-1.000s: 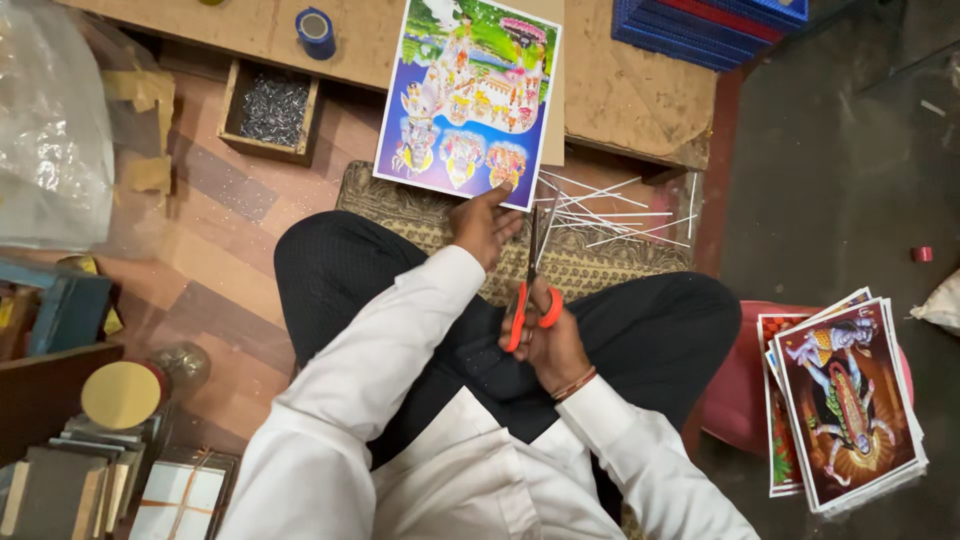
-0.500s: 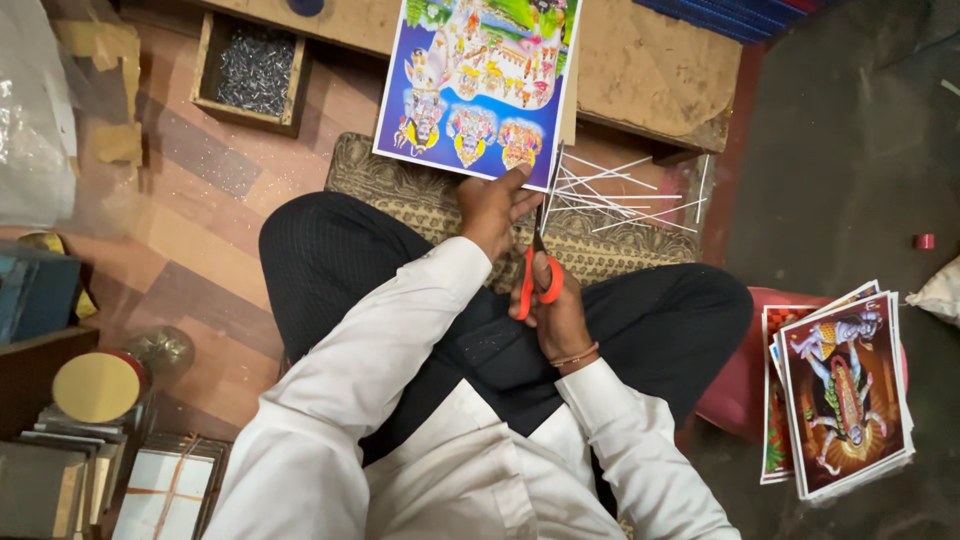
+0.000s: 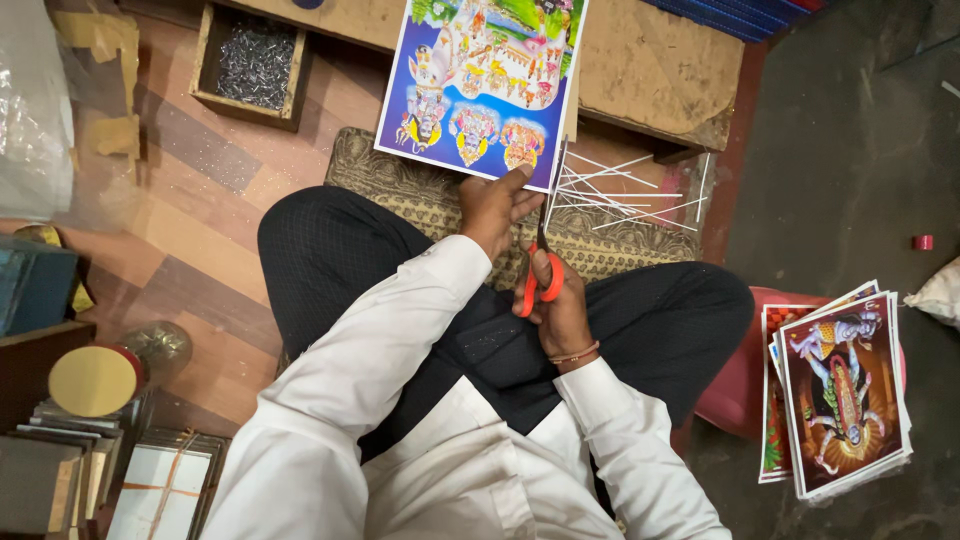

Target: The person sits on the floor and assembles a religious art piece by trimming the edges of a printed image with scissors. They then cut a piece of clear plastic sheet, place it over the image, and secure the edges with blue decorative tape.

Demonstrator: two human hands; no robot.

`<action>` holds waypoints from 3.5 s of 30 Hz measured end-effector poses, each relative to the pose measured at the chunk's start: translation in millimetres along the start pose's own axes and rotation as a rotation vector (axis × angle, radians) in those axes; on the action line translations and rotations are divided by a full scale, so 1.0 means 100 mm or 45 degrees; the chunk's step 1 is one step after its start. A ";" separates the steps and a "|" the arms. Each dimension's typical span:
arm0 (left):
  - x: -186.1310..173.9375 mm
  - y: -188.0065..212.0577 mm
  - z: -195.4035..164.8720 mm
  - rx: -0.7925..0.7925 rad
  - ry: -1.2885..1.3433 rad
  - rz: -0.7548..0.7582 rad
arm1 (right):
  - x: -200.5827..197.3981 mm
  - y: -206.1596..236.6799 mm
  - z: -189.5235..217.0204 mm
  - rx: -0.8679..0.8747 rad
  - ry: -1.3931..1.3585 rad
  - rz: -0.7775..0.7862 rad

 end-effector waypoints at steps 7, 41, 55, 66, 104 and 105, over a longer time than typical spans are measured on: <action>0.01 0.01 0.02 -0.011 -0.004 0.010 | 0.03 0.02 0.02 -0.023 0.055 -0.034; 0.18 0.20 0.11 -0.133 -0.087 0.110 | -0.11 -0.04 0.11 -0.065 0.038 -0.184; 0.25 0.25 0.05 -0.156 -0.114 0.086 | -0.11 -0.02 0.07 -0.112 0.068 -0.249; 0.29 0.39 -0.02 -0.084 -0.171 0.101 | -0.18 -0.24 0.28 -0.097 0.013 -0.253; 0.17 0.33 0.00 -0.091 -0.239 0.144 | -0.29 -0.49 0.29 -0.175 -0.033 -0.361; 0.17 0.34 -0.01 -0.093 -0.227 0.147 | -0.28 -0.49 0.30 -0.181 -0.045 -0.357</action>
Point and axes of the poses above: each hand's wrist, its own y-axis away from the middle knuckle, its own x-axis out of the palm, z = x × y, the point moved 3 cm from there along -y, towards the middle knuckle, and after that the axes turned 10 degrees about z, right-handed, at the moved point
